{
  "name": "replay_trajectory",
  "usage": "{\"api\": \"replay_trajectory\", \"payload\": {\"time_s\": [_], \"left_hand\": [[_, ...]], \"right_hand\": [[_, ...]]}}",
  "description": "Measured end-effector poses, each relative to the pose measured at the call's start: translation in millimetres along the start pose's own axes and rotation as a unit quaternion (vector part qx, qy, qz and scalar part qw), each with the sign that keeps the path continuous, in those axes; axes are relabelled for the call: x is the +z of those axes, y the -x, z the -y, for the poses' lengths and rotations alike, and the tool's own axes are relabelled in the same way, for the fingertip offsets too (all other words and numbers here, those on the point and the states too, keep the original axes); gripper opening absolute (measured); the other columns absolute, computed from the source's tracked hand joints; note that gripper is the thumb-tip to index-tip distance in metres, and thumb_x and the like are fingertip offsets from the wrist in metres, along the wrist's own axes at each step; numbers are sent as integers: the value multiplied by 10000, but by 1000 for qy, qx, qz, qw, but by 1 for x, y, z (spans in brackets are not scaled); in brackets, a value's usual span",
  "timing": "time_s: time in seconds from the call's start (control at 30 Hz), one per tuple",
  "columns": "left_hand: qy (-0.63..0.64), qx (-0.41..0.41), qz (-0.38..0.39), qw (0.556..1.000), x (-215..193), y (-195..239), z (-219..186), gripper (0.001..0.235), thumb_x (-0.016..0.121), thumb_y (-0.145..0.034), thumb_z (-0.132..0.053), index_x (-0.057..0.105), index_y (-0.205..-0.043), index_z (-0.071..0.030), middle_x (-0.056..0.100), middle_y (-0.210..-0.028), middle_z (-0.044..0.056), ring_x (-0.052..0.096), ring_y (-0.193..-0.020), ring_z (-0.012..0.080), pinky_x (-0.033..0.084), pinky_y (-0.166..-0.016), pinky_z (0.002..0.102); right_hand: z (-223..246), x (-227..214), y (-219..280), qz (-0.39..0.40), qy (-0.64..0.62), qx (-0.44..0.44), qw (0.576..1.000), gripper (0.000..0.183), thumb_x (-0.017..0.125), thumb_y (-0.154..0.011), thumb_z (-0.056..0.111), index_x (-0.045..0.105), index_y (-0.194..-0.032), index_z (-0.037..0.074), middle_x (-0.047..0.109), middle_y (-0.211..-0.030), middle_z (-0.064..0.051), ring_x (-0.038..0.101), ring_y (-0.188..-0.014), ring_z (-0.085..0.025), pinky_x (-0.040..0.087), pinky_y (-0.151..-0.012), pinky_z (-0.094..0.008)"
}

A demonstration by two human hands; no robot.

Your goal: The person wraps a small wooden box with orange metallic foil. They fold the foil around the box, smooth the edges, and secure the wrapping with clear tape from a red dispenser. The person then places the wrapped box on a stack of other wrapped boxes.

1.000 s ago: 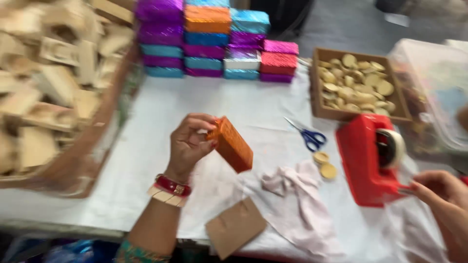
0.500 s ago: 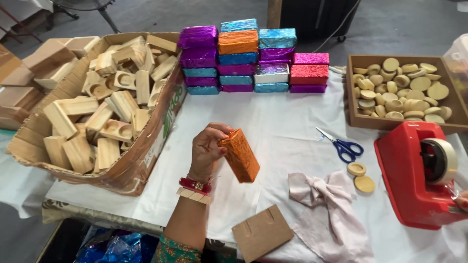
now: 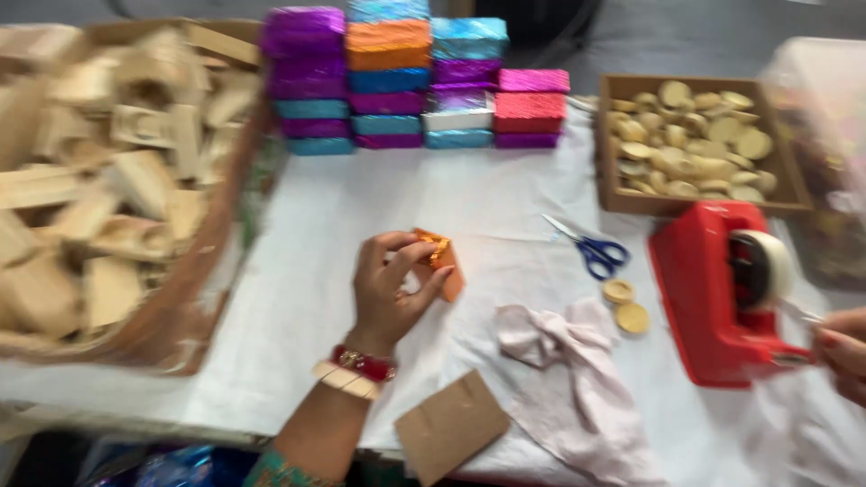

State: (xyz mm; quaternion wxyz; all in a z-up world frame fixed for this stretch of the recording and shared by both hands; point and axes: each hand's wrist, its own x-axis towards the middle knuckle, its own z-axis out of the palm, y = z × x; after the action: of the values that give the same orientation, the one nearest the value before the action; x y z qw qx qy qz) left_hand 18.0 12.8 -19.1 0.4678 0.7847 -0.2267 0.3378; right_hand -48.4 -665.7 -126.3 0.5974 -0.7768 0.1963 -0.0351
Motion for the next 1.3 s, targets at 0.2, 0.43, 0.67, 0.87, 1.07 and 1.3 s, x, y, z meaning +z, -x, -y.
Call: {"api": "replay_trajectory", "payload": {"time_s": [0.2,0.43,0.67,0.87,1.07,1.3], "left_hand": [[-175,96,60,978,18,8,-31,362,897,-853,-302,710,-1136,-174,580,-1179,59,570,-1050,281,541,-793,378],[-274,94,67,955,13,15,-29,349,892,-904,-316,727,-1176,-172,560,-1201,56,546,-1117,263,537,-833,348],[-301,92,68,947,10,-1,-47,335,884,-817,-310,737,-1085,-172,558,-1119,55,553,-1040,252,558,-739,308],[-312,107,63,942,11,0,-45,328,871,-852,-317,717,-1102,-170,546,-1127,50,546,-1047,247,554,-802,341],[-309,106,77,942,12,3,-40,327,861,-842,-280,702,-1099,-156,549,-1135,75,553,-1060,278,541,-862,369],[-234,91,49,967,20,10,-22,391,825,-876,-200,638,-1214,-137,559,-1225,99,558,-1083,296,498,-927,476]], "right_hand": [[186,96,168,-18,-60,62,996,140,681,-938,109,673,-1005,-14,562,-753,4,414,-576,-62,312,-478,-226],[200,114,176,14,-71,27,997,571,675,-873,34,401,-1375,23,652,-792,-50,469,-563,-56,339,-474,-196],[186,126,182,19,-140,37,989,654,647,-888,12,316,-1452,22,604,-766,-44,483,-557,-83,356,-468,-219],[162,125,182,36,-209,50,976,684,664,-899,10,323,-1491,38,581,-766,-9,484,-574,-70,378,-493,-221],[155,140,182,-3,-178,29,984,716,639,-880,20,296,-1505,86,636,-801,-18,452,-550,-52,342,-480,-200],[130,143,179,-22,-134,-8,991,680,610,-907,26,341,-1531,62,634,-905,-18,511,-667,-64,408,-537,-226]]}}
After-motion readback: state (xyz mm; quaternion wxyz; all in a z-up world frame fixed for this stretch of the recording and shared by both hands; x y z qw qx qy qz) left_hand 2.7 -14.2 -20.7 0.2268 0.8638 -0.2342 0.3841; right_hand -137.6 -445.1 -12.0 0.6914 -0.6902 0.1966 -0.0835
